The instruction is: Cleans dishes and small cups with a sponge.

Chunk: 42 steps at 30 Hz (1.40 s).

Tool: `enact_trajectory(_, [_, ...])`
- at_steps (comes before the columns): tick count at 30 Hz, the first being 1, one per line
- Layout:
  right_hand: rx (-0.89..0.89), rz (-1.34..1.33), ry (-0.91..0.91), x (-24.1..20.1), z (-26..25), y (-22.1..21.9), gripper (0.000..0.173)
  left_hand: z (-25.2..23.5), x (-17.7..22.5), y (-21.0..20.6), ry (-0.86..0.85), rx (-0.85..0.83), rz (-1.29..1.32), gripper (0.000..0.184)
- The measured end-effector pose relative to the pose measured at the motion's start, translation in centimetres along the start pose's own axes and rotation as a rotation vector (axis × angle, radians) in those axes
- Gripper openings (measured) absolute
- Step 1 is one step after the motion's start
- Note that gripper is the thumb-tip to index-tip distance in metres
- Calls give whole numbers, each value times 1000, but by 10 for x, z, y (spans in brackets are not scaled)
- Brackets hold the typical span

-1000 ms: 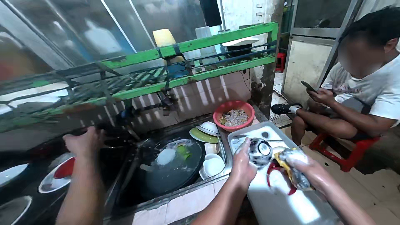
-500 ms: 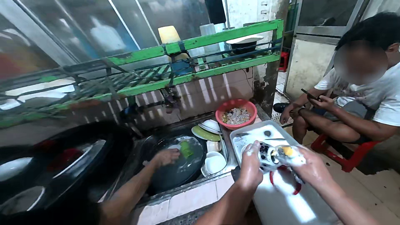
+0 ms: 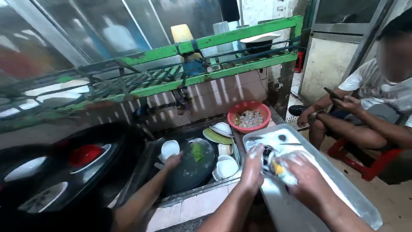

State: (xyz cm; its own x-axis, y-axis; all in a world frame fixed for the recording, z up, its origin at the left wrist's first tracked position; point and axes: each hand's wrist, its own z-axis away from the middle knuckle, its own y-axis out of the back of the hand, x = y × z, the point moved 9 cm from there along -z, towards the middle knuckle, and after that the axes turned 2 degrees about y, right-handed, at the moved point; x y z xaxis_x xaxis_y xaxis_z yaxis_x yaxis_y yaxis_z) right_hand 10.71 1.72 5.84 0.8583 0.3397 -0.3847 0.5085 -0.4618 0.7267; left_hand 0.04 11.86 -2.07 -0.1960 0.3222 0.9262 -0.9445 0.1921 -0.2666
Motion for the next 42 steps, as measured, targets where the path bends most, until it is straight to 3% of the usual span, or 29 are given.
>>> enact_trajectory(3, [-42,-75,-73,24,20,-9,30,-6,31,42,-210,96,-263,33])
enact_trajectory(6, [67,-109,-324,69,57,33,36,-17,73,112,-338,310,-733,39])
enact_trajectory(8, [83,-156,-486,91,86,54,42,-39,74,157,-262,369,-1084,39])
enact_trajectory(10, [81,-198,-592,105,106,59,42,-54,66,171,-125,336,-1320,41])
enact_trajectory(11, [83,-211,-619,108,110,59,42,-52,63,157,-121,306,-1372,43])
enact_trajectory(13, [92,-216,-643,108,111,57,43,-31,52,90,-212,129,-1353,46])
enact_trajectory(16, [99,-229,-711,112,112,58,46,33,-10,-44,-446,-498,-1117,50])
enact_trajectory(18, [115,-268,-748,113,114,56,47,70,-57,-107,-447,-854,-1317,67])
enact_trajectory(19, [122,-267,-748,113,115,55,48,76,-75,-119,-468,-888,-1483,75])
enact_trajectory(21, [126,-259,-741,114,117,54,48,70,-94,-124,-517,-789,-1635,68])
enact_trajectory(24, [145,-262,-754,114,117,54,48,48,-87,-108,-488,-651,-1472,52])
enact_trajectory(28, [145,-297,-846,120,119,55,48,20,-61,-76,-161,-517,-1051,50])
enact_trajectory(30, [181,-328,-881,124,122,57,48,14,-55,-60,42,-368,-651,38])
enact_trajectory(33, [318,-397,-863,117,119,59,48,32,-47,-58,134,-324,-218,24])
enact_trajectory(35, [366,-378,-633,86,101,57,51,54,-40,-71,79,-390,-262,29])
enact_trajectory(37, [303,-310,-416,55,73,41,56,79,-31,-83,-57,-428,-561,37])
enact_trajectory(39, [159,-323,-553,65,54,29,53,94,-27,-87,-135,-489,-796,42])
enact_trajectory(42, [-56,-655,-948,112,45,4,37,104,-22,-88,-202,-573,-891,39])
